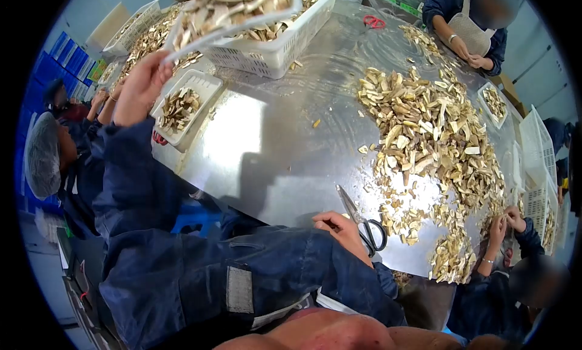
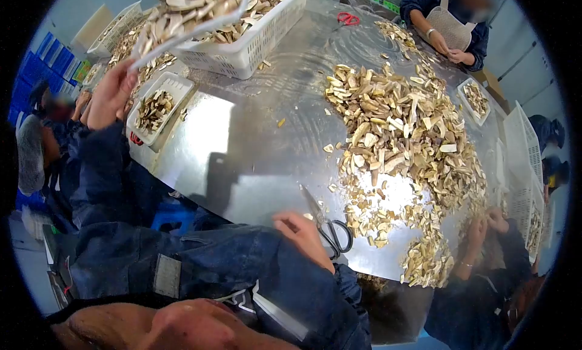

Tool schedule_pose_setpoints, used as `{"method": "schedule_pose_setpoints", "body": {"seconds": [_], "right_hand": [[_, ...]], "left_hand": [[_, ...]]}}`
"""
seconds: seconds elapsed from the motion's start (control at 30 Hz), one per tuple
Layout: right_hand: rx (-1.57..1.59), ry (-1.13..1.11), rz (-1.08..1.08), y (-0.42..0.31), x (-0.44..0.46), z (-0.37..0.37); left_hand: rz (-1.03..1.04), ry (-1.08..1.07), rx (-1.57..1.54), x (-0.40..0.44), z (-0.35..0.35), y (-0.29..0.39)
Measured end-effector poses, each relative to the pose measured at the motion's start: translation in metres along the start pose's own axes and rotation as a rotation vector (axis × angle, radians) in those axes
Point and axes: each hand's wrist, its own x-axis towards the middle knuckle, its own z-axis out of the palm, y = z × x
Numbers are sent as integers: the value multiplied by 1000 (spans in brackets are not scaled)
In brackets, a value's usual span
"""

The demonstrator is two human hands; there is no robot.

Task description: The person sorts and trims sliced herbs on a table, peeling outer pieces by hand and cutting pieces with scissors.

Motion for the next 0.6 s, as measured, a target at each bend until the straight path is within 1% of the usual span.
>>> {"method": "schedule_pose_setpoints", "body": {"seconds": [0.1, 0.2, 0.27, 0.33, 0.4, 0.47, 0.5, 0.53, 0.6], "right_hand": [[-57, -43, -94, -15, 2, 3], [-24, -74, -126, 1, 15, 0], [-16, -142, -228, 12, 19, -3], [37, -206, -321, 13, 24, -7], [83, -246, -342, 9, 25, -14], [129, -247, -300, -2, 25, -23], [149, -239, -268, -7, 24, -27], [167, -231, -236, -10, 24, -32], [193, -214, -193, -16, 21, -40]], "left_hand": [[49, 7, 58, 62, 6, 32], [93, -41, 72, 170, -5, 52], [401, -66, 248, 194, 29, 45], [497, 7, 291, 220, 69, 40], [371, 173, 209, 253, 105, 45], [499, 160, 284, 320, 95, 35], [562, 155, 322, 331, 98, 29], [675, 291, 612, 343, 101, 24], [876, 568, 1202, 338, 127, 19]]}}
